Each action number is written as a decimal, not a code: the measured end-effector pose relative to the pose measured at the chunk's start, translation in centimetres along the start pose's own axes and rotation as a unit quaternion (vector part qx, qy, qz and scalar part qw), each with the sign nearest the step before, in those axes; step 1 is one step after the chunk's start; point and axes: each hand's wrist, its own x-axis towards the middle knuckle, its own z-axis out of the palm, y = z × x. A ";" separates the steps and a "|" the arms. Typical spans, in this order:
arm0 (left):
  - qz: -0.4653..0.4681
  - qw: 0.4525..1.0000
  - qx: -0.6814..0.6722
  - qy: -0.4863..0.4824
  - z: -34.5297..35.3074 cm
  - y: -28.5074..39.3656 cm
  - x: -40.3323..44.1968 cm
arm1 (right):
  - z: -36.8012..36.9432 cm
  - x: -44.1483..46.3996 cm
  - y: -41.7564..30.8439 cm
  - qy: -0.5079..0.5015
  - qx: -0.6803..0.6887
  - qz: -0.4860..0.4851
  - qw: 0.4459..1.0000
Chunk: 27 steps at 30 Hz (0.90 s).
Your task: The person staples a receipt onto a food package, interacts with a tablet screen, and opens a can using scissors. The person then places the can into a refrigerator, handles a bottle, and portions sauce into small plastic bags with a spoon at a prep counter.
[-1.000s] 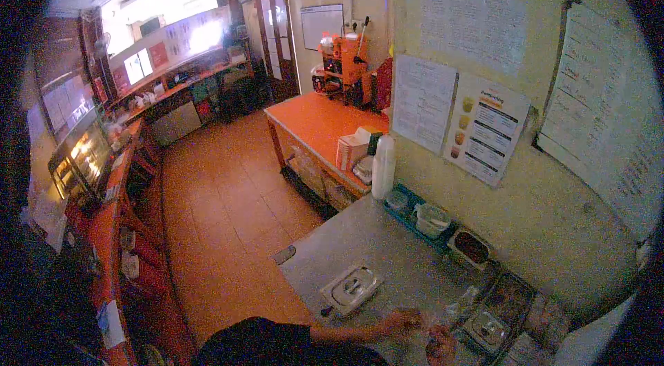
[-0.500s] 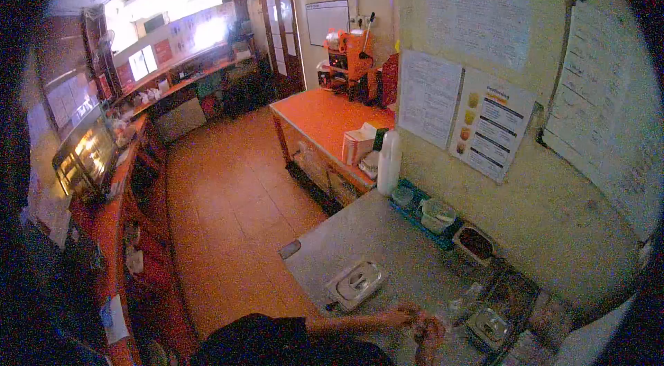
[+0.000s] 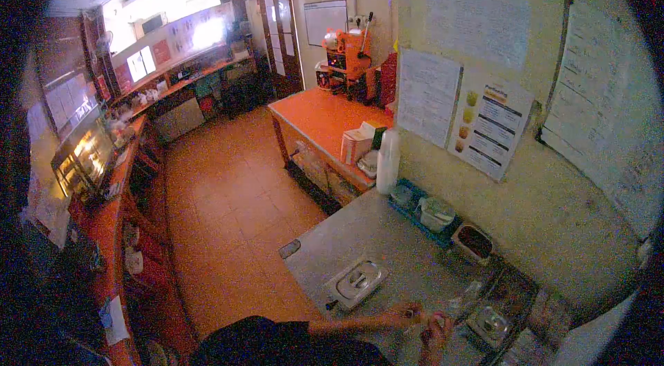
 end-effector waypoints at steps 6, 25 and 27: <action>-0.110 0.909 0.380 0.129 0.7 7.8 0.9 | 1.4 -0.8 -2.6 -0.049 0.222 0.212 0.950; -0.044 0.912 0.392 -0.112 -0.5 -3.3 0.9 | 1.5 -2.4 10.5 0.100 -0.103 0.140 0.980; 0.128 0.842 0.519 -0.068 -1.7 -11.6 -0.1 | 1.7 -4.1 15.1 0.092 -0.127 0.171 0.973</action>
